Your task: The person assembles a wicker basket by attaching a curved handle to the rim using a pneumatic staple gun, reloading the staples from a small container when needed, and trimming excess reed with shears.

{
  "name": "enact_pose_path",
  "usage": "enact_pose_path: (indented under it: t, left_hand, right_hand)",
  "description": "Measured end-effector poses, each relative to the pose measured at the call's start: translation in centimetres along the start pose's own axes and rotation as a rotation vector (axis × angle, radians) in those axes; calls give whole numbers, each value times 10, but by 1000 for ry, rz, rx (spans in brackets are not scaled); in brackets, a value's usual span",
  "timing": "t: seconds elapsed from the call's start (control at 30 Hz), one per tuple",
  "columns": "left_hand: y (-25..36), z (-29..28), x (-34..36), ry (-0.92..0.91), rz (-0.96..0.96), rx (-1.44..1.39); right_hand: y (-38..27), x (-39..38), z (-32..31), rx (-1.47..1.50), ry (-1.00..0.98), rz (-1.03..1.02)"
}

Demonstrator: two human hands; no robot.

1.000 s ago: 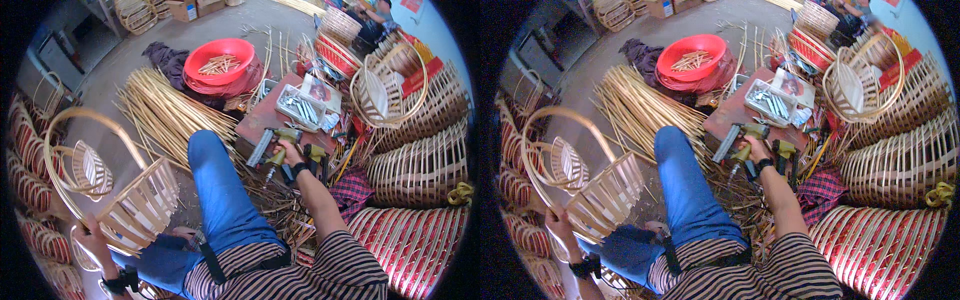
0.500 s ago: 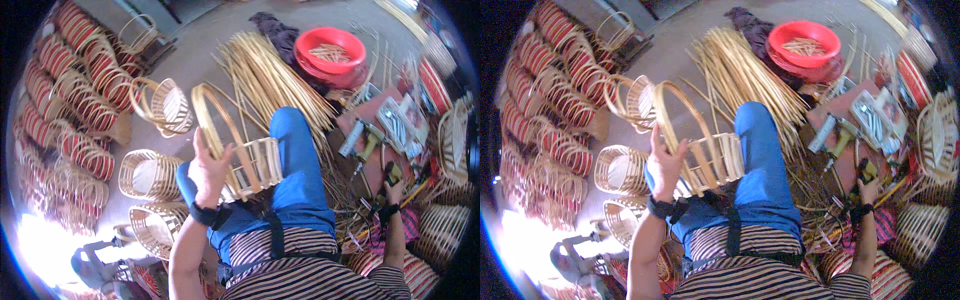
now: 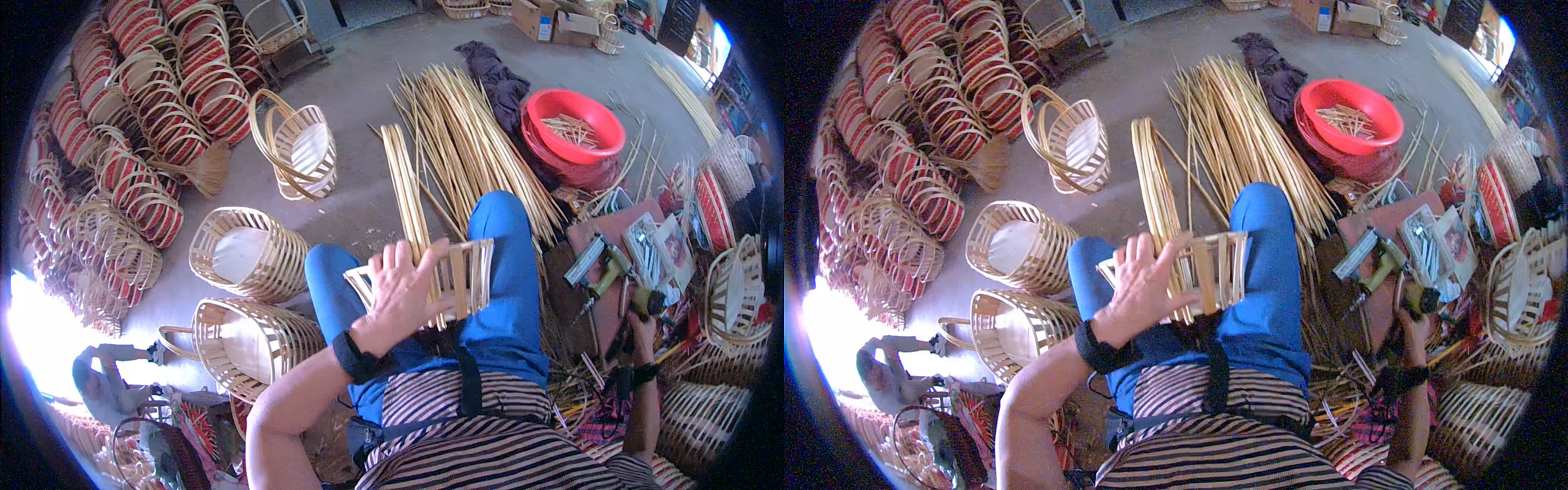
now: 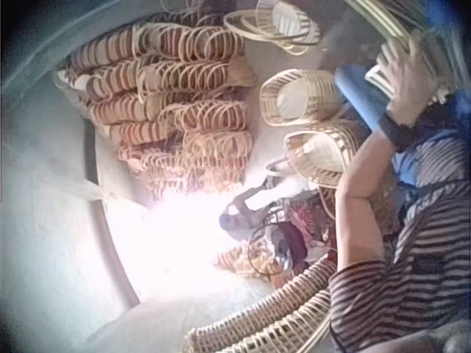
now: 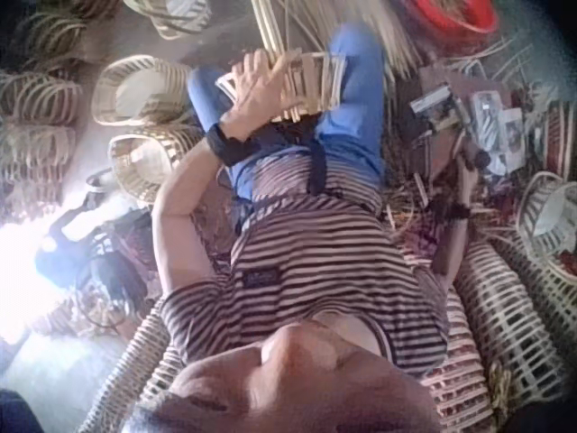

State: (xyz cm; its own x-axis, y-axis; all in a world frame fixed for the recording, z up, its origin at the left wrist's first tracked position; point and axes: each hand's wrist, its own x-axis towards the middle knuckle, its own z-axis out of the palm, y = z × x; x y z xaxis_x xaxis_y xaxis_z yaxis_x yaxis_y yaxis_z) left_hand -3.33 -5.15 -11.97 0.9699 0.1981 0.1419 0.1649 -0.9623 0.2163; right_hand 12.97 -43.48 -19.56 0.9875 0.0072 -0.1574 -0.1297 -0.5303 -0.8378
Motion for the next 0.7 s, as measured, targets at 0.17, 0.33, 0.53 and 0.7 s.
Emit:
enact_pose_path:
  t: [0.17,0.33,0.53,0.7]
  left_hand:
    - [-3,1,21,-35,-50,-52]
    - [-3,-5,28,-13,-8,-77]
    - [2,-9,27,9,-22,-77]
    - [5,-6,29,44,-23,-87]
  right_hand:
    - [-92,-39,42,25,-477,-221]
    - [-142,-83,81,-59,-819,-626]
    - [-150,-103,103,-43,-878,-741]
    - [-144,-103,106,-37,-812,-692]
